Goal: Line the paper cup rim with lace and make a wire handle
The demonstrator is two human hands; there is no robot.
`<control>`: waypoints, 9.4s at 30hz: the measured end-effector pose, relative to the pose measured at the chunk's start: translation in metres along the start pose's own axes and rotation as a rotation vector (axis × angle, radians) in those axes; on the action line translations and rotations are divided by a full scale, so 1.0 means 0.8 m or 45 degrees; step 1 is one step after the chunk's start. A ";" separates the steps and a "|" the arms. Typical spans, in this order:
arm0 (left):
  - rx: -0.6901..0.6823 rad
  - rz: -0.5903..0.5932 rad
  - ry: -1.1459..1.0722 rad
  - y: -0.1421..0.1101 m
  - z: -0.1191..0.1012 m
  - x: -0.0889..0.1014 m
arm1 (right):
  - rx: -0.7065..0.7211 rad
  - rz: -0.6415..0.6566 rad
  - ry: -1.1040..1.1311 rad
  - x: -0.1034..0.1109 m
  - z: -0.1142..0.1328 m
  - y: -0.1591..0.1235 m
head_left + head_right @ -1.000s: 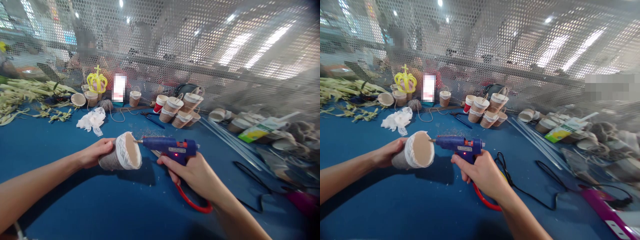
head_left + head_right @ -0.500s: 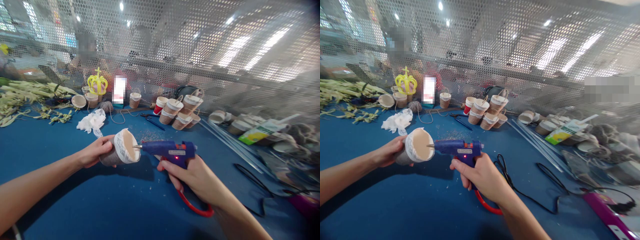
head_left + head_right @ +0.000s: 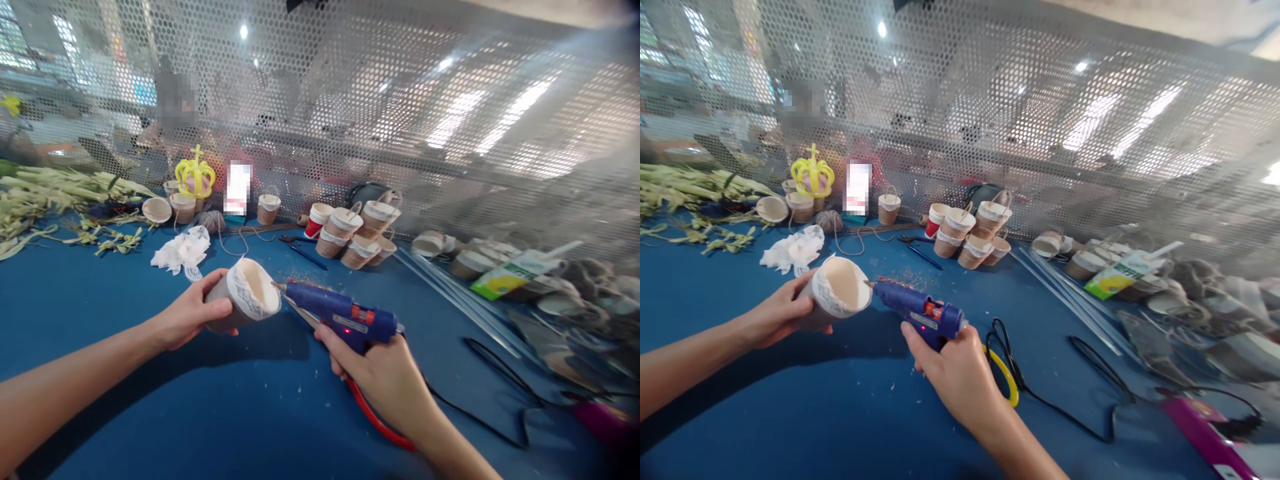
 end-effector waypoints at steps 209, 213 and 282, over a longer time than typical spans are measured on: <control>0.086 0.076 0.010 -0.002 -0.002 0.006 | -0.025 0.290 -0.045 0.014 -0.001 0.005; 0.069 0.228 -0.071 -0.003 0.000 0.005 | 0.039 0.241 -0.051 0.015 0.001 -0.001; 0.308 0.561 -0.189 -0.009 -0.003 0.005 | 0.101 0.391 -0.038 0.018 -0.003 0.003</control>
Point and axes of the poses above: each hand's wrist, its own y-axis towards the middle knuckle, its own x-axis out of the back of the hand, z = x × y, the point moved 1 cm from there along y, towards the middle knuckle, and after that the axes turned 14 degrees about z, right-handed, at the moved point
